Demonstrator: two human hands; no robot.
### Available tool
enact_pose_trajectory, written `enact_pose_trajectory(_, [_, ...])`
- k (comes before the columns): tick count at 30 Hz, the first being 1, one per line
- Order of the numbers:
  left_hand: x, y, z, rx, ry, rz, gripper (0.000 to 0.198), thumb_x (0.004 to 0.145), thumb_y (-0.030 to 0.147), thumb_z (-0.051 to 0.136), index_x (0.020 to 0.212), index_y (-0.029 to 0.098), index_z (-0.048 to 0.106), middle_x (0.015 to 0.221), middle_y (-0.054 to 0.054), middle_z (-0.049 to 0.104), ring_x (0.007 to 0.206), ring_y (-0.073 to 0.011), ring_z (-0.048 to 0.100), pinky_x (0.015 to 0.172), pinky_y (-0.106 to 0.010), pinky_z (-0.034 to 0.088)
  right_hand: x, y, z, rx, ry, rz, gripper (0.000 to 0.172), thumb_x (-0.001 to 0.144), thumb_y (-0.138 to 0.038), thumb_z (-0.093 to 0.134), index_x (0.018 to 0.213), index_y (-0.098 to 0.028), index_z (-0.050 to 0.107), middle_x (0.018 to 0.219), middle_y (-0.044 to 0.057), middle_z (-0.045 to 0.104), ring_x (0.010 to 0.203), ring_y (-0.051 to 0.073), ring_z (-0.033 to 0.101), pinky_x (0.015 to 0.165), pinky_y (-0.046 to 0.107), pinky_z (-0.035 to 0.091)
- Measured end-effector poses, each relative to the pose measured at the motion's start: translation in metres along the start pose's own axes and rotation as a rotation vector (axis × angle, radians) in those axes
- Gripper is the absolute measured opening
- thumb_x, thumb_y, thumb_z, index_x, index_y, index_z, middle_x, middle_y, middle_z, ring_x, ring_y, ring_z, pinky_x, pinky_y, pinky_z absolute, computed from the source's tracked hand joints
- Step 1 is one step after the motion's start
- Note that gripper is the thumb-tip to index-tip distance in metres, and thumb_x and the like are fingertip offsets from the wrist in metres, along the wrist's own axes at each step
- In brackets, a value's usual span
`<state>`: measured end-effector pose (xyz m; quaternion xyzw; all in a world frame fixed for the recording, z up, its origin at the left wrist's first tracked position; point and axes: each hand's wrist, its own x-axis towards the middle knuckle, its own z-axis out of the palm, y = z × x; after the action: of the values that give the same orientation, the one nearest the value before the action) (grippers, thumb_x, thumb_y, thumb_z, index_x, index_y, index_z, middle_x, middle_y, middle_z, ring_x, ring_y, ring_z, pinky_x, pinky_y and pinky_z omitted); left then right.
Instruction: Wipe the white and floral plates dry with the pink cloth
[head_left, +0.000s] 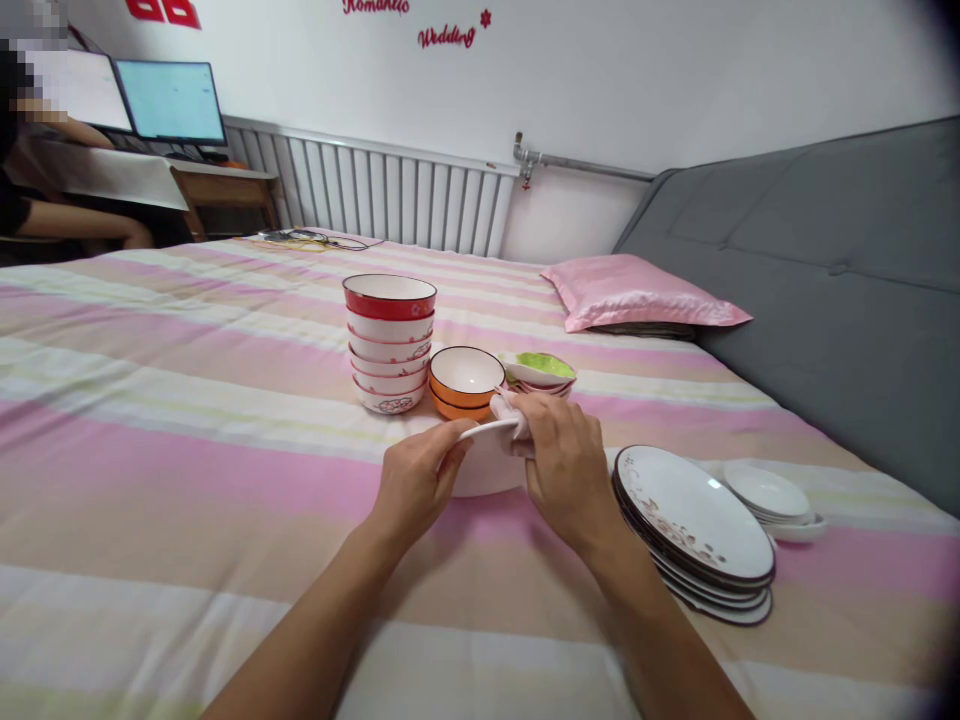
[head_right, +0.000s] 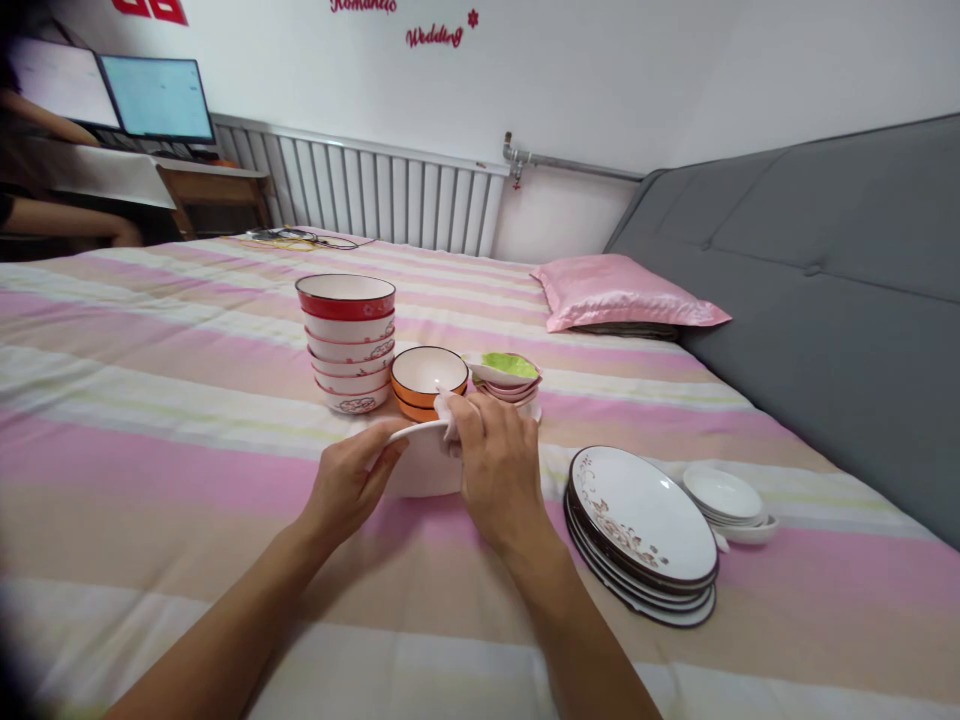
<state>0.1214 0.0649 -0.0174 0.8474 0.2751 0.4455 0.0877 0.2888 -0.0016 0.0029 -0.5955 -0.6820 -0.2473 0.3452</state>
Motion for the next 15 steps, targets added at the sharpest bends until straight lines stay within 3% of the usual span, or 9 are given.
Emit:
enact_pose_trajectory(10, [-0.001, 0.004, 0.003, 0.052, 0.018, 0.102, 0.023, 0.091, 0.018, 0.043, 0.108, 0.02, 0.058, 0.085, -0.002, 0.07, 0.072, -0.0122, 0.063, 0.065, -0.02, 0.044, -0.003, -0.021, 0.005, -0.163, 0.089, -0.073, 0.028, 0.092, -0.021, 0.049, 0.119, -0.024, 0.055, 0.111, 0.006, 0.063, 0.101, 0.021, 0.051, 0.089, 0.039, 0.032])
enact_pose_trajectory(15, [0.0, 0.01, 0.002, 0.148, 0.031, 0.142, 0.02, 0.091, 0.018, 0.039, 0.084, 0.018, 0.058, 0.064, 0.0, 0.061, 0.054, -0.0112, 0.053, 0.051, -0.021, 0.036, -0.003, -0.032, 0.002, -0.173, 0.065, -0.1, 0.026, 0.092, -0.02, 0.047, 0.116, -0.023, 0.057, 0.112, 0.007, 0.063, 0.103, 0.022, 0.049, 0.092, 0.042, 0.029])
